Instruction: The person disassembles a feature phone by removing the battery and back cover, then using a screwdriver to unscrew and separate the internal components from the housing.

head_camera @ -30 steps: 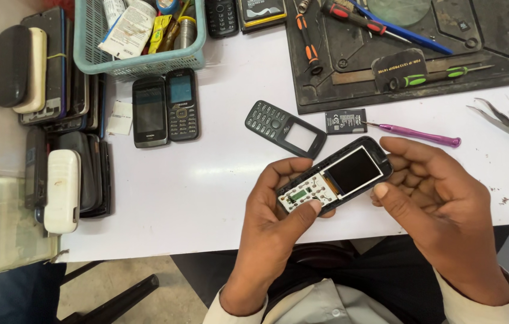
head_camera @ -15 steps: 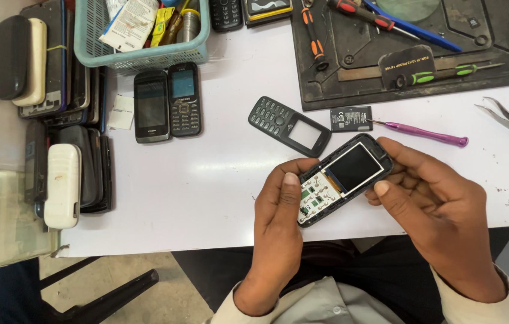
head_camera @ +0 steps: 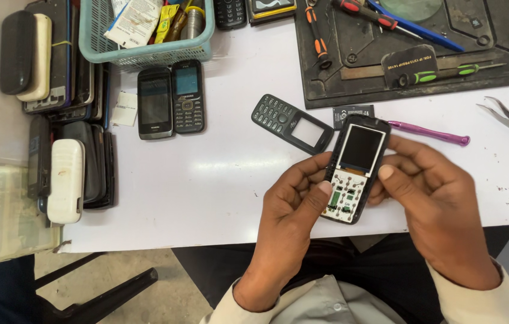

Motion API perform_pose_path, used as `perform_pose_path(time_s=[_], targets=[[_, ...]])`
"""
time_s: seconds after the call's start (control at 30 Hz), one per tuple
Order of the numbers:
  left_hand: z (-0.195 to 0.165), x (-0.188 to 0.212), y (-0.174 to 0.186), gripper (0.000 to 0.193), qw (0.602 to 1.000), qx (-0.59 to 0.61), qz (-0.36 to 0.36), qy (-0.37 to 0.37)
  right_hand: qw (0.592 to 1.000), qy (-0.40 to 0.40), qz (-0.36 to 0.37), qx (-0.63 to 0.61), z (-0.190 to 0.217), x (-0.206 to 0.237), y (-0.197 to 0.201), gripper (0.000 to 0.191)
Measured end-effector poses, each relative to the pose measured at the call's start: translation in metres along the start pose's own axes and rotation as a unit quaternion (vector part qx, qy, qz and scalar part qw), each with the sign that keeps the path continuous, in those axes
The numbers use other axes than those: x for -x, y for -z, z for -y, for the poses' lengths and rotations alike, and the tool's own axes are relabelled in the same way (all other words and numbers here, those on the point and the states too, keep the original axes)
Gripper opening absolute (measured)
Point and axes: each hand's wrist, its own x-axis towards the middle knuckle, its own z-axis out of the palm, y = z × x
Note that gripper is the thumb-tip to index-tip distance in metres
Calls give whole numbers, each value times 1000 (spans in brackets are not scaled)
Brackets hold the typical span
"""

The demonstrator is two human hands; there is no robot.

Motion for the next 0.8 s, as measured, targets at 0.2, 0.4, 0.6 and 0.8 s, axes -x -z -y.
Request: perform_pose_path(time_s=[0.2, 0.4, 0.6, 0.8], targets=[[4, -2, 2, 42, 1000, 26, 6, 2, 999, -44, 10, 8, -7, 6, 2, 36], [3, -1, 0, 42, 999, 31, 11, -6, 999, -37, 14, 36, 0, 7, 6, 34], [-6, -1, -10, 44, 989, -116, -31, -87, 999, -29, 11, 33, 4, 11, 4, 34], [-22, 0, -17, 38, 939, -285, -67, -181, 999, -9, -4, 31, 2, 15, -2, 33]])
